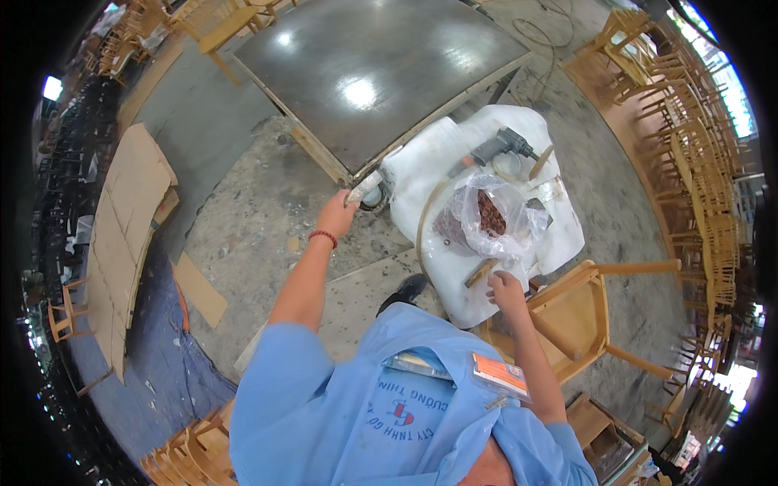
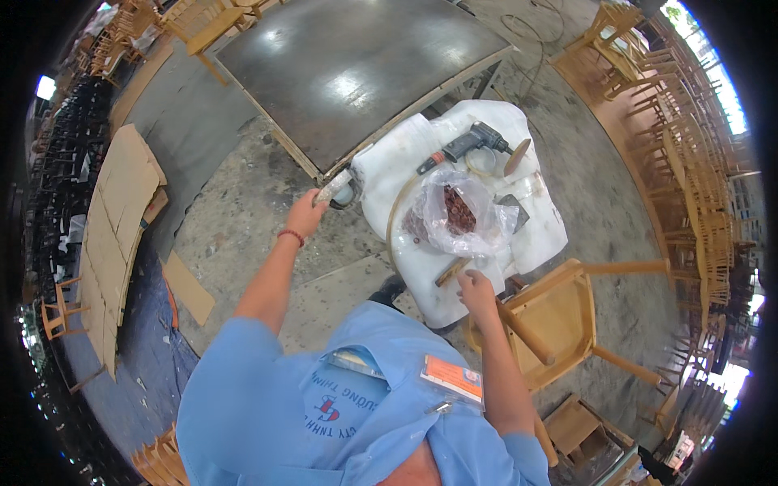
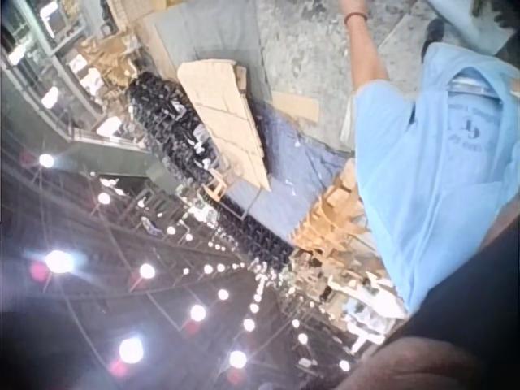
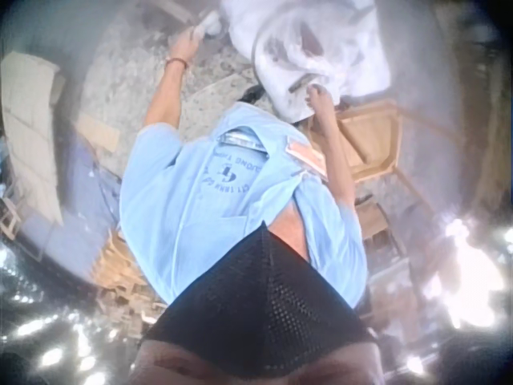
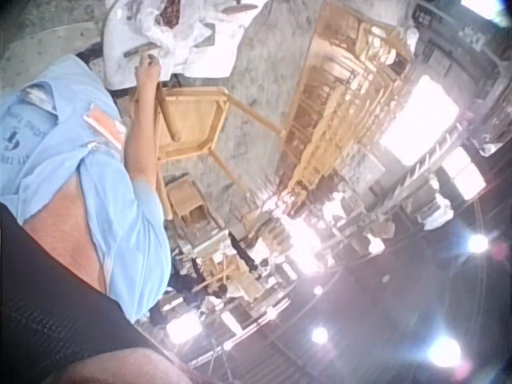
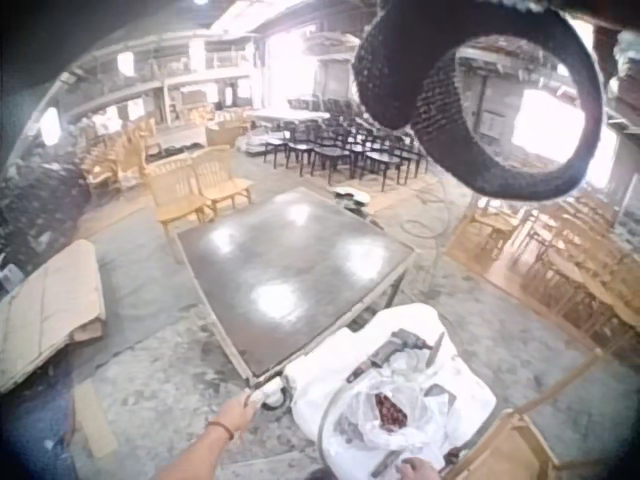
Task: The person assembles wooden chairs by inserting dowels into leg holes and tapping them with a mallet. They repeatedly pick up chairs, position them, insert dowels, and strike the joints to secure the legs.
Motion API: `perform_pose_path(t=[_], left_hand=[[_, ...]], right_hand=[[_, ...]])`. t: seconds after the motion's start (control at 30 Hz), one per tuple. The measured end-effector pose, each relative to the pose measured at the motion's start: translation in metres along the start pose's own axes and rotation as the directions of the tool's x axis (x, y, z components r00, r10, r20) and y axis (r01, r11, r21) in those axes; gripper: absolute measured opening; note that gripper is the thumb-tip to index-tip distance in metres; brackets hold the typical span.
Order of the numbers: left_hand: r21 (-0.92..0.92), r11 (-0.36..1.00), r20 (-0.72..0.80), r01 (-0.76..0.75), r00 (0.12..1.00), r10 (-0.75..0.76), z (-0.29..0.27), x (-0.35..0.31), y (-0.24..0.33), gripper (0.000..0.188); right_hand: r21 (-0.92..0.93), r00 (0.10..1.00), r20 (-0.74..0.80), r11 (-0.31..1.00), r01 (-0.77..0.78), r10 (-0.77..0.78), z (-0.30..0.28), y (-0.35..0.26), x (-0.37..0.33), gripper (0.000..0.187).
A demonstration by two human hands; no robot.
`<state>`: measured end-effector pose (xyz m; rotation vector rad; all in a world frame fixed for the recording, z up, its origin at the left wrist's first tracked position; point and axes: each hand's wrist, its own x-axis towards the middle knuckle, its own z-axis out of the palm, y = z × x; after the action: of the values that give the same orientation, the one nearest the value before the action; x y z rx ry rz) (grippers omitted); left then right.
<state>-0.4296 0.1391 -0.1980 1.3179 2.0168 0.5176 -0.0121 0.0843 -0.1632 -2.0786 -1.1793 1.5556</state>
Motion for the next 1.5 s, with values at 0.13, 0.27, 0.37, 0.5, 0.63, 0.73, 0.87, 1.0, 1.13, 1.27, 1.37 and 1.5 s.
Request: perform_pose_path(t=[0.13, 0.27, 0.37, 0.5, 0.63, 0.73, 0.87, 1.0, 1.13, 1.27, 1.37, 1.5], left_hand=[[0.036, 0.999, -0.049, 0.024, 0.999, -0.022, 0.007, 0.013, 0.000, 0.047], [0.188, 0.982, -0.327, 0.016, 0.944, 0.047, 0.015, 0.003, 0.015, 0.045], [0.029, 0.922, -0.404, -0.386, 0.839, 0.364, 0.022, -0.016, 0.076, 0.036], [-0.277, 0.559, -0.004, -0.781, 0.583, 0.813, 0.051, -0.059, 0.212, 0.015], [0.114, 0.539, 0.652, -0.835, 0.472, 0.593, 0.114, -0.007, 0.251, 0.025], [0.509, 0.296, 0.731, -0.809, 0.587, 0.347, 0.138, 0.017, 0.247, 0.045], [0.543, 0.092, 0.691, -0.835, 0.506, 0.516, 0.152, -0.007, 0.228, 0.049], [0.380, 0.161, 0.730, -0.911, 0.402, 0.553, 0.142, -0.011, 0.220, 0.041], [0.151, 0.166, 0.801, -0.975, 0.218, 0.558, 0.132, -0.003, 0.217, 0.031], [-0.053, 0.177, 0.716, -0.983, 0.086, 0.693, 0.135, 0.015, 0.220, 0.011], [0.054, 0.284, 0.554, -0.957, 0.266, 0.789, 0.139, 0.029, 0.230, 0.017], [-0.353, 0.291, 0.592, -0.889, 0.028, 0.806, 0.129, 0.046, 0.245, 0.012]], right_hand=[[-0.128, 0.995, -0.095, 0.992, 0.010, -0.022, 0.023, -0.001, 0.025, 0.046], [-0.328, 0.939, -0.282, 0.940, 0.097, -0.196, 0.035, 0.022, 0.050, 0.036], [0.077, 0.974, -0.221, 0.997, -0.029, 0.046, 0.033, 0.013, 0.051, 0.026], [0.386, 0.961, 0.037, 0.883, -0.266, 0.273, 0.000, 0.030, 0.042, 0.021], [0.492, 0.980, 0.017, 0.852, -0.179, 0.197, -0.017, 0.022, 0.025, 0.021], [0.447, 0.988, -0.051, 0.888, -0.109, 0.146, -0.030, 0.015, -0.031, 0.017], [0.441, 0.978, -0.199, 0.897, 0.036, 0.059, -0.024, 0.051, -0.108, 0.017], [0.513, 0.968, -0.234, 0.857, 0.047, 0.088, 0.002, 0.074, -0.157, 0.018], [0.416, 0.955, -0.284, 0.908, 0.039, 0.090, 0.018, 0.087, -0.170, 0.025], [0.419, 0.944, -0.327, 0.901, 0.107, 0.040, 0.018, 0.077, -0.177, 0.025], [0.420, 0.940, -0.340, 0.898, 0.133, 0.019, 0.006, 0.063, -0.186, 0.025], [0.547, 0.956, -0.293, 0.819, 0.170, -0.003, -0.005, 0.055, -0.190, 0.030]])
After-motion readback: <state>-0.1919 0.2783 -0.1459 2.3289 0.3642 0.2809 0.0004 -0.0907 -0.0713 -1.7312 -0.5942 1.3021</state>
